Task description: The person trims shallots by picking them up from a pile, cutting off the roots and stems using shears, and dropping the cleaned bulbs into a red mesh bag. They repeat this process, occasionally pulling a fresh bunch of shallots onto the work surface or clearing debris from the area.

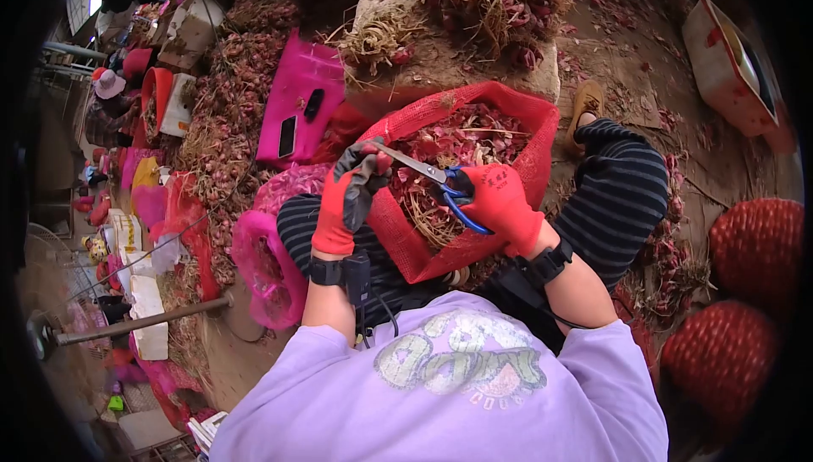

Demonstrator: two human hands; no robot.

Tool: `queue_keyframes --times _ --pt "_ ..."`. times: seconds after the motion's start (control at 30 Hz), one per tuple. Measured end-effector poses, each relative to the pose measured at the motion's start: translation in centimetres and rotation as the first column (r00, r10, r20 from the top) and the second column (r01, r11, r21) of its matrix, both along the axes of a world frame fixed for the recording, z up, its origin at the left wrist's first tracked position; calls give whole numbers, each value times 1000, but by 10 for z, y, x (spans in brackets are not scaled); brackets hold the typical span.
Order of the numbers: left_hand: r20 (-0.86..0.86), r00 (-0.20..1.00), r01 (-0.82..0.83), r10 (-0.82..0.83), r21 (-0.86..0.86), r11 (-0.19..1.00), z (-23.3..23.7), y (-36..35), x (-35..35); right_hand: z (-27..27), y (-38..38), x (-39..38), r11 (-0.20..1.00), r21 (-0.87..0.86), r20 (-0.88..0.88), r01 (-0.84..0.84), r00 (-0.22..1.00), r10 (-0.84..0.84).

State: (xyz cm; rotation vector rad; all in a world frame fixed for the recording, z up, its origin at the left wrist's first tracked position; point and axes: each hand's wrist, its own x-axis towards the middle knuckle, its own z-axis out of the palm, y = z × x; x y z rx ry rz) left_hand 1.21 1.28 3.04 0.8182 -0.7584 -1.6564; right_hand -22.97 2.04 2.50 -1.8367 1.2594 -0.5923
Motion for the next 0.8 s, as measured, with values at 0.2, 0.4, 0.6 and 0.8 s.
queue_keyframes --times 0.2,0.4,0.6,0.8 --pt "399 904 -160 153 -16 987 5 10 38 -7 -9 0 981 -189 -206 45 975 -84" --pt "523 513 -672 680 -249 698 12 89 181 -15 -16 -9 990 -137 -551 35 828 -105" --pt "667 429 -826 610 17 563 -49 178 294 -16 -19 -1 985 -175 -460 0 884 -82" --pt "567 532 -742 629 -47 669 -34 153 259 17 -20 -4 913 -401 -403 -70 909 -107"
